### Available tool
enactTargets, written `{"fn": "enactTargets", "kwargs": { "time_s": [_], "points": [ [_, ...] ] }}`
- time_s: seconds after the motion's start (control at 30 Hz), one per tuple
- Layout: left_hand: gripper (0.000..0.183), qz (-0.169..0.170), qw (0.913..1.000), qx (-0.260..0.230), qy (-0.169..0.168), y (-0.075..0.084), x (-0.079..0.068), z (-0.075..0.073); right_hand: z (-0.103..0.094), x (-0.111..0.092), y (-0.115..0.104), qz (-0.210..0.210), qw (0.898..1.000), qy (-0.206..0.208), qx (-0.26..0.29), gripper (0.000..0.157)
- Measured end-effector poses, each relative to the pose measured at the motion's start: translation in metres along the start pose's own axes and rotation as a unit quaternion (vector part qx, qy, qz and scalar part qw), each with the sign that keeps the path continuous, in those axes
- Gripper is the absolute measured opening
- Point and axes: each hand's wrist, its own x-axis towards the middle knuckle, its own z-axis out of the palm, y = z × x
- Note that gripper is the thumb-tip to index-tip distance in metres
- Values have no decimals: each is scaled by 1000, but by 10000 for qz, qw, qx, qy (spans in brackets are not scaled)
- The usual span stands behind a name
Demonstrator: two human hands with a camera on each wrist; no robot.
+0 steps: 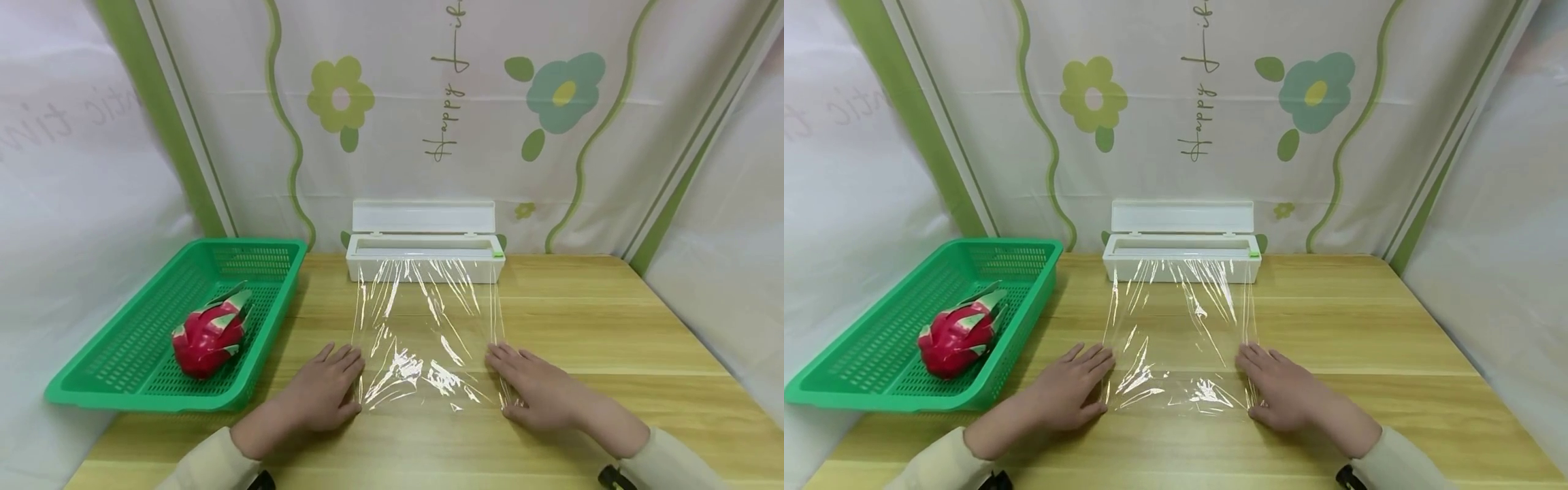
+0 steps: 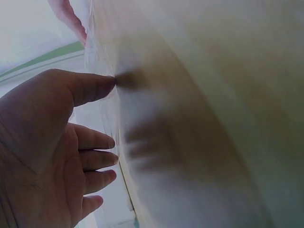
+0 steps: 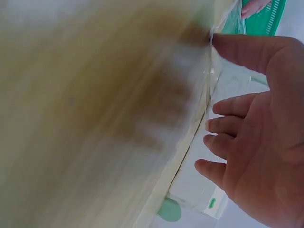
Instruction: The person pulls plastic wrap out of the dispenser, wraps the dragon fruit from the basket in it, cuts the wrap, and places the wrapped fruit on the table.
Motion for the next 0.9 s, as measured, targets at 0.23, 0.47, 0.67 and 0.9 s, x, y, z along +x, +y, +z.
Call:
{"fn": "enactTargets", "kwargs": {
  "time_s": [0.23,0.47,0.67,0.9],
  "points": [
    [76,-111,9996,-159,-223,-4,1,-3,-2,1,8,187,9994,-173,220,87],
    [74,-214,9989,-215,-353,-6,0,-3,-4,1,15,309,9985,-278,353,91],
    [73,-319,9980,-301,-455,-7,0,-3,-3,2,19,342,9977,-466,341,93],
    [72,-309,9980,-298,-458,-7,-1,-4,-3,4,22,264,9971,-675,226,95]
  ]
}}
